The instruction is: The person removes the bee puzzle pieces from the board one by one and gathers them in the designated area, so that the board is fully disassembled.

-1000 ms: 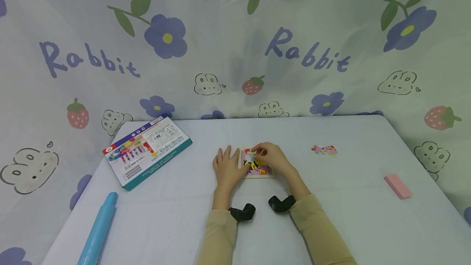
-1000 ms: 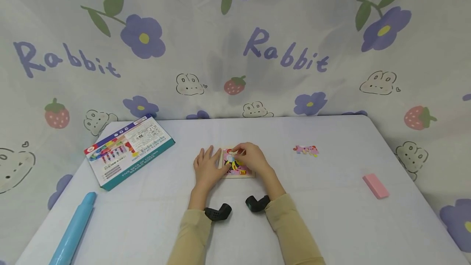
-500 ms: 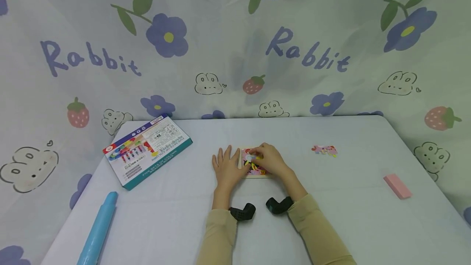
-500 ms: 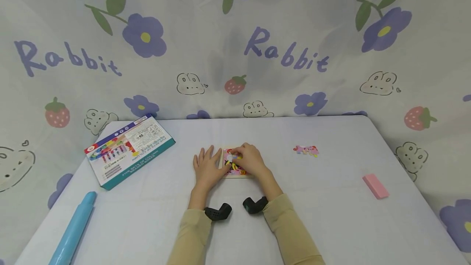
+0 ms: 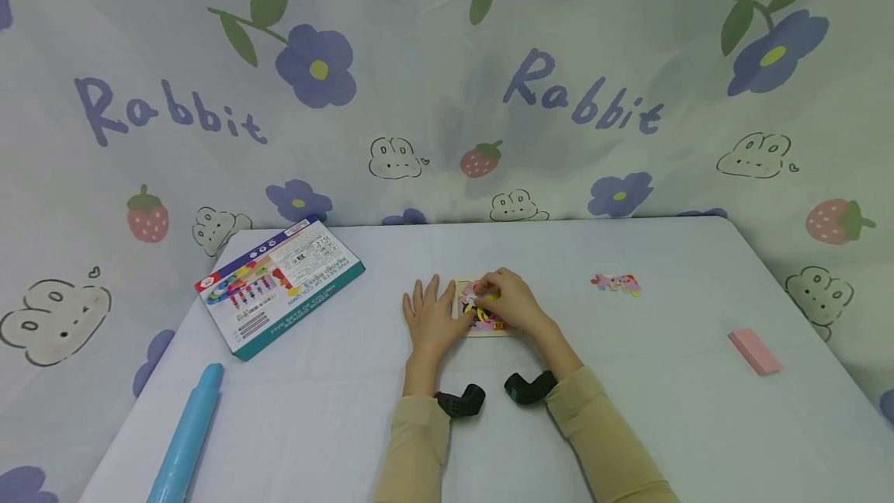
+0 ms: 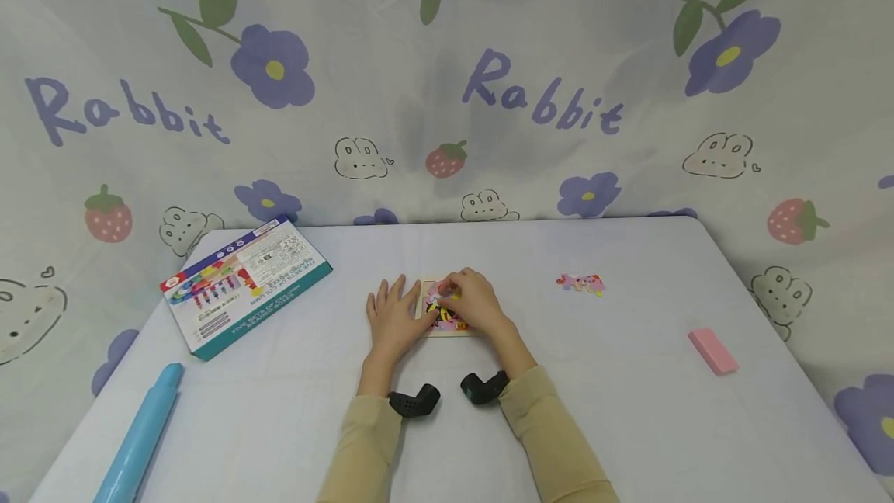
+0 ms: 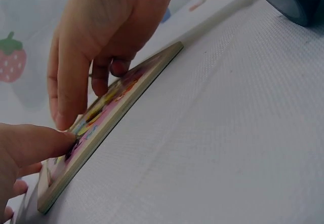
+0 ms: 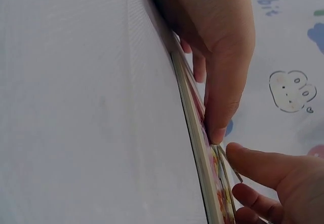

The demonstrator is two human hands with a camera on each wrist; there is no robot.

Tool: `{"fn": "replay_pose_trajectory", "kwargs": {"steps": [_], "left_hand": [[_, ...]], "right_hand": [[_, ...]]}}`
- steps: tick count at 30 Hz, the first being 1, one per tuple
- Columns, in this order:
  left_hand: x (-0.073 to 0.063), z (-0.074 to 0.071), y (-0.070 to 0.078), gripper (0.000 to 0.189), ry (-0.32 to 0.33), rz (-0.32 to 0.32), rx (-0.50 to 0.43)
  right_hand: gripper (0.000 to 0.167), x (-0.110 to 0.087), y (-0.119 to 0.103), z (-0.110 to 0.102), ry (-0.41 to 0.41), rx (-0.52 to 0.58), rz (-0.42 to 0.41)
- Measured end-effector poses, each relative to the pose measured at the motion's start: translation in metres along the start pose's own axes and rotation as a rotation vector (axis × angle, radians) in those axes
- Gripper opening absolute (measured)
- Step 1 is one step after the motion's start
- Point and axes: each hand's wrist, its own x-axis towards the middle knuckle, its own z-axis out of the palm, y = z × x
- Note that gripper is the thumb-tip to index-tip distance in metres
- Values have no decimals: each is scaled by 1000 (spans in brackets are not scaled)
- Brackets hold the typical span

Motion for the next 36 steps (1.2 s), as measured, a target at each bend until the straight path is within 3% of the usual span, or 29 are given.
{"fn": "replay_pose_trajectory", "kwargs": {"steps": [9,14,21,27,36], "left_hand": [[2,1,0,63,6,2,8],[2,2,1,63,-1,-3,8],[2,2,0,63,5,3,10],[0,0,1,63,12,10,2],[0,0,1,62,22,16,1]], "right_hand": [[32,0,-2,1,42,-26,33],[24,-1,-3,2,50,-68,29],[33,0,-2,4,30,-115,1],[22,-1,-5,4,2,-104,28],[26,-2,-8,4,-4,-101,16]]}}
